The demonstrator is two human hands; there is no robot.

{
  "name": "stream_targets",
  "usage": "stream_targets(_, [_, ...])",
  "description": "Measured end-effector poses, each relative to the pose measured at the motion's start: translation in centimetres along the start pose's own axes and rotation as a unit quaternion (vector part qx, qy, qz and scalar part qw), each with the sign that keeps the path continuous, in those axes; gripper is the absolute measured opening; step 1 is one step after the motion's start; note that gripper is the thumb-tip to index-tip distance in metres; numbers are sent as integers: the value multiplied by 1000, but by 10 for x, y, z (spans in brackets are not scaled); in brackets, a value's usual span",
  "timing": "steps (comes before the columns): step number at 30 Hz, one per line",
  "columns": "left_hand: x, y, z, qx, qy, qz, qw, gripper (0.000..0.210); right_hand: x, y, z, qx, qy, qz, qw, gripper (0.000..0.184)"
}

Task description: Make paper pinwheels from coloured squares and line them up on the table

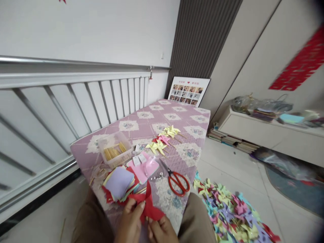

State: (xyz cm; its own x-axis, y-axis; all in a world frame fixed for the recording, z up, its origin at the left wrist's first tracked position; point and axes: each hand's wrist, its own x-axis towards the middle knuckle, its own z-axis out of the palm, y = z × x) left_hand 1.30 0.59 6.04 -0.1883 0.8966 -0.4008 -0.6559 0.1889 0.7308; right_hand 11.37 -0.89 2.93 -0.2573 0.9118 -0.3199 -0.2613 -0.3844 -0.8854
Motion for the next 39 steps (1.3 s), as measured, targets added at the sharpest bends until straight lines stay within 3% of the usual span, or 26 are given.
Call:
stream_targets(7, [-3,6,-1,-21,-61,4,998,20,-11,-17,10,-1,47,25,999,42])
stream_targets(14, [-4,11,5,10,-36,5,999,24,-8,-13,9,-56,27,12,998,39])
stream_targets(20, [5,5,-2,21,-16,3,1000,25,-4,-13,1,-90,17,13,996,40])
stream_targets(26, [20,7,-10,13,49,39,998,28,4,-10,-27,-214,37,-98,971,24])
stream_targets(33, [33,-15,-19,65,62,41,995,32,11,4,-65,-343,45,-135,928,22])
stream_targets(37, [48,-36,-26,190,-12,79,978,46,20,3,-95,-314,102,-159,931,27])
stream_targets(39, [55,-49,-29,311,-63,118,941,36,25,-3,-112,-282,157,-180,929,32])
